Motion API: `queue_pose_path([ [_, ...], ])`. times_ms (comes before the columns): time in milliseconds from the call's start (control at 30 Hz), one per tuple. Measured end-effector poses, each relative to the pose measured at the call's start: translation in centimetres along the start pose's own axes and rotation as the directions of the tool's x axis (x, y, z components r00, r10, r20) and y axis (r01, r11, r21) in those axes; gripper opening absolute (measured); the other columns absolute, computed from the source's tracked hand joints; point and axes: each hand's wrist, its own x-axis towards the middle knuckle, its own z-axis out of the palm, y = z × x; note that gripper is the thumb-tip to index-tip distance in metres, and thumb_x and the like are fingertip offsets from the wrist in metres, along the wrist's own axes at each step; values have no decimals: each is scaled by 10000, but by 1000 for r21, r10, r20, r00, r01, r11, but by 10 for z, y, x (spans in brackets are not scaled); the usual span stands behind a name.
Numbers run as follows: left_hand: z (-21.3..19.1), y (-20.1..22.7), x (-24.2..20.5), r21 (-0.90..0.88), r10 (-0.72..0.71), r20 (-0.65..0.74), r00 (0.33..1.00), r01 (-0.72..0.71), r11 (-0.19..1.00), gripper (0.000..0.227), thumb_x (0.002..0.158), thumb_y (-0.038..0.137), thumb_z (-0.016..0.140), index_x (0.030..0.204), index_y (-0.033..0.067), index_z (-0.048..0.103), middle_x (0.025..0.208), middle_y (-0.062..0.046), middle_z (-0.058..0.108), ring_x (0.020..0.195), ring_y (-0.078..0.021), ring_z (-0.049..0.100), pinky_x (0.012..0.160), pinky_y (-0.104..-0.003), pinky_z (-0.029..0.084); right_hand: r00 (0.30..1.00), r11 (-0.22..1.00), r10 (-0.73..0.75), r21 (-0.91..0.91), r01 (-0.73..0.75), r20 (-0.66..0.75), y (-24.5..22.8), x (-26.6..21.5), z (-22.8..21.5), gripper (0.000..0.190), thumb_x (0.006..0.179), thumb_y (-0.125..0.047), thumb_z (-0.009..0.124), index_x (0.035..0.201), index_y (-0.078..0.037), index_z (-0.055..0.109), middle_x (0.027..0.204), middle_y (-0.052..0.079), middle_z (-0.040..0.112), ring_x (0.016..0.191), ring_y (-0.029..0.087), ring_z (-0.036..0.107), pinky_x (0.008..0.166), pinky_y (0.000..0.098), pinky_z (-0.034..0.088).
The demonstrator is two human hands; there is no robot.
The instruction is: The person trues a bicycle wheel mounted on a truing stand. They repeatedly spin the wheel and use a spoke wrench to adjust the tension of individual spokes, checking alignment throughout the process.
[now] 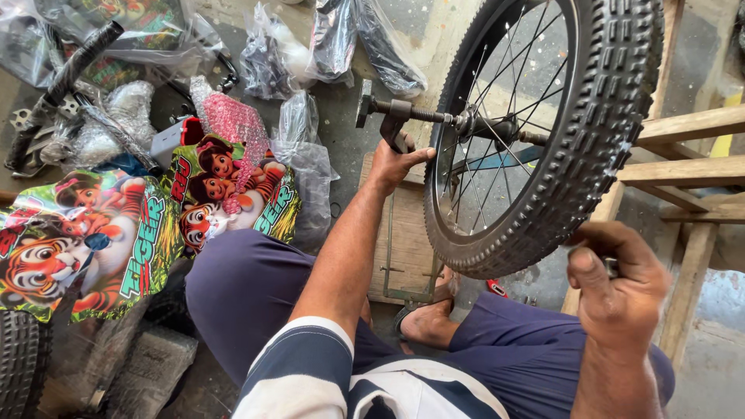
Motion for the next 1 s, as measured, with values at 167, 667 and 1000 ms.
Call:
queue_pose_path([
  [167, 3, 10, -2, 32, -68, -15, 998, 68, 997, 469, 654, 276, 955, 846, 163, 542, 763, 18, 567, 743, -132, 627, 652, -307, 608, 990, 838, -112, -528, 137, 80, -7, 6, 15, 713, 754, -610, 720, 1184, -41, 707, 653, -8, 514, 487, 98, 463, 475, 237, 427],
  [667, 2, 5, -2, 4, -66, 6, 998, 66, 998, 416, 716, 216, 938, 824, 153, 541, 750, 24, 550, 695, -120, 579, 610, -302, 546, 873, 477, -53, -756, 448, 484, 95, -26, 44, 113, 835, -73, 752, 940, -97, 783, 891, 105, 766, 775, 314, 740, 654, 428, 573],
  [1000, 1, 9, -2, 39, -85, 0, 996, 84, 996, 417, 706, 238, 945, 817, 146, 553, 746, 27, 551, 689, -118, 567, 595, -309, 520, 996, 934, 71, 347, -84, 48, 54, 126, 40, 461, 1007, -194, 713, 1407, 2, 590, 1241, 85, 722, 815, 111, 665, 645, 266, 526],
])
